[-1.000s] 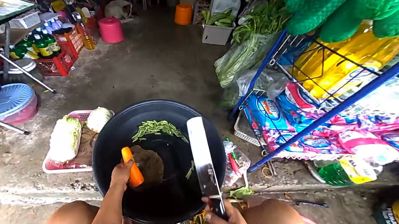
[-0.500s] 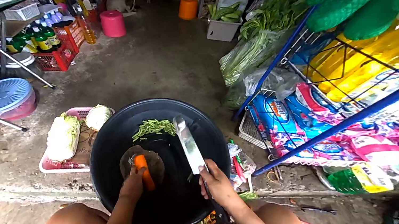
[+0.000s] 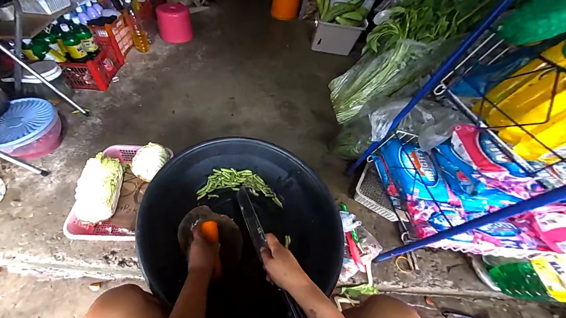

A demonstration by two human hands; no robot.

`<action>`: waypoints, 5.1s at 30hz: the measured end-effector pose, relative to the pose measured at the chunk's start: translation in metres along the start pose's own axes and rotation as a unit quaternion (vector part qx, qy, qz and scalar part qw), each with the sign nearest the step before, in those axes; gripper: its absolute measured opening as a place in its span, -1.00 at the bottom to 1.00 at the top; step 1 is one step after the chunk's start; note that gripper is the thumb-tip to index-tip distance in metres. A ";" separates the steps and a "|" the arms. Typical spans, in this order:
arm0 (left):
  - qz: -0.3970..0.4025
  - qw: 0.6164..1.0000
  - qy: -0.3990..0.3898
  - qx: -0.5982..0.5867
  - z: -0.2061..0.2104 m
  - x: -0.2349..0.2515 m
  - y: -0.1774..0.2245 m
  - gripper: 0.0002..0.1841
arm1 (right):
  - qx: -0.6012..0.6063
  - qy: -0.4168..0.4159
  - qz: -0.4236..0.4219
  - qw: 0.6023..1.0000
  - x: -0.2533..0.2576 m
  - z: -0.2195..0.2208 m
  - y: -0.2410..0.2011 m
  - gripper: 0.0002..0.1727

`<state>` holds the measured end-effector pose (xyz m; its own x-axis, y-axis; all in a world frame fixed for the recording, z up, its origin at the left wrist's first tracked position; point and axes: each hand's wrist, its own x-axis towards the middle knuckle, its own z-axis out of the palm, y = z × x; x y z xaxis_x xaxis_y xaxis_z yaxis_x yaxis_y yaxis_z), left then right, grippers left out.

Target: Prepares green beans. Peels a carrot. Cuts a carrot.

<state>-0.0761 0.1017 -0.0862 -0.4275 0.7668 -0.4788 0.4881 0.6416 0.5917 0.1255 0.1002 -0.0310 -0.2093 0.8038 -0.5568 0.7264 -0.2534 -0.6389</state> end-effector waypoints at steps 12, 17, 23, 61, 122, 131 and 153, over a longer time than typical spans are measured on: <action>0.030 0.999 0.011 0.024 -0.014 0.010 -0.013 -0.42 | -0.256 0.003 -0.033 0.966 -0.006 0.016 -0.029 -0.49; 0.021 0.999 0.010 -0.022 -0.021 0.013 -0.027 -0.53 | -0.326 -0.038 -0.040 0.944 -0.012 0.037 -0.033 -0.48; 0.014 0.999 0.009 -0.038 -0.020 0.016 -0.029 -0.59 | -0.362 -0.046 -0.026 0.931 -0.014 0.048 -0.037 -0.49; 0.030 0.999 -0.010 0.041 -0.012 0.006 -0.012 -0.46 | -0.364 -0.041 -0.020 0.930 -0.012 0.030 -0.039 -0.52; -0.016 0.995 -0.034 0.094 -0.028 0.012 -0.014 -0.52 | -0.296 -0.084 -0.061 0.949 0.063 0.075 -0.036 -0.49; -0.011 0.993 -0.015 0.119 -0.026 0.006 -0.013 -0.48 | -0.274 -0.116 -0.051 0.953 0.037 0.049 -0.078 -0.52; 0.035 0.981 0.004 0.191 -0.018 0.002 -0.013 -0.47 | -0.223 -0.109 -0.064 0.967 0.043 0.065 -0.045 -0.52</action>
<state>-0.0967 0.0943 -0.0831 -0.3889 0.8096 -0.4397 0.7651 0.5497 0.3353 0.0413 0.1113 -0.0607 -0.4144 0.6686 -0.6174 0.8848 0.1372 -0.4453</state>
